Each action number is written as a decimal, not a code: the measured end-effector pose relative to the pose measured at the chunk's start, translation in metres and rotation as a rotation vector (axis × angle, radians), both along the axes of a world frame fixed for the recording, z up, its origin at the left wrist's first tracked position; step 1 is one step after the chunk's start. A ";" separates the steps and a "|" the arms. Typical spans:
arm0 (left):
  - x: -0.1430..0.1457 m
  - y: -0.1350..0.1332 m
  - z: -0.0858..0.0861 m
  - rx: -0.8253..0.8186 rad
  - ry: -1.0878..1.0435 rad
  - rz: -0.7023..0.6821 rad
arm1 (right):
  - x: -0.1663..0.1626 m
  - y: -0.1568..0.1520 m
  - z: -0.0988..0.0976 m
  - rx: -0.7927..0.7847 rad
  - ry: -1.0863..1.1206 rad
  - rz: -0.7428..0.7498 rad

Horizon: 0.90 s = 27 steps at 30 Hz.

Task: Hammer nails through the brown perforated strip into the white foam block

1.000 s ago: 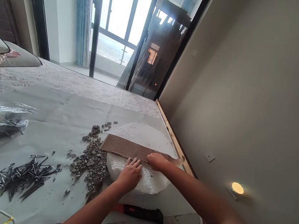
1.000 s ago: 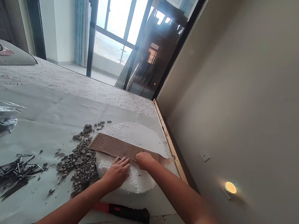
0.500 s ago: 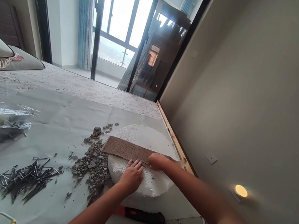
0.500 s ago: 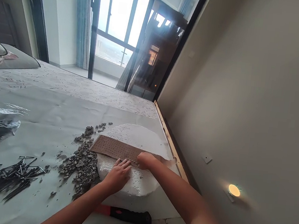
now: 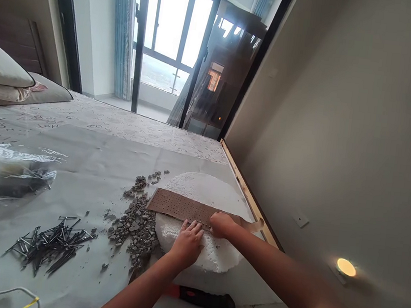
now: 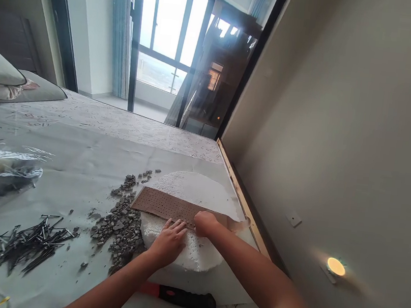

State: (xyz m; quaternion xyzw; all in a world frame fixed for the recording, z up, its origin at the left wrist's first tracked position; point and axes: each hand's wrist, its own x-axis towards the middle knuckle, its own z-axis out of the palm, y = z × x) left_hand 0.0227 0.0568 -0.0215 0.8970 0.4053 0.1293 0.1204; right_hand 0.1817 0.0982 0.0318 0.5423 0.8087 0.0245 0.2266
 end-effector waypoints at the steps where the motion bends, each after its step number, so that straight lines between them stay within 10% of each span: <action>1: 0.000 0.000 -0.001 0.004 -0.002 0.001 | 0.001 0.000 -0.001 0.000 0.004 0.003; 15: 0.004 0.003 -0.001 0.069 0.021 -0.003 | 0.015 0.008 0.015 -0.125 0.058 0.160; 27: 0.007 0.006 -0.002 0.071 -0.008 -0.017 | 0.027 -0.005 0.018 -0.058 0.007 -0.031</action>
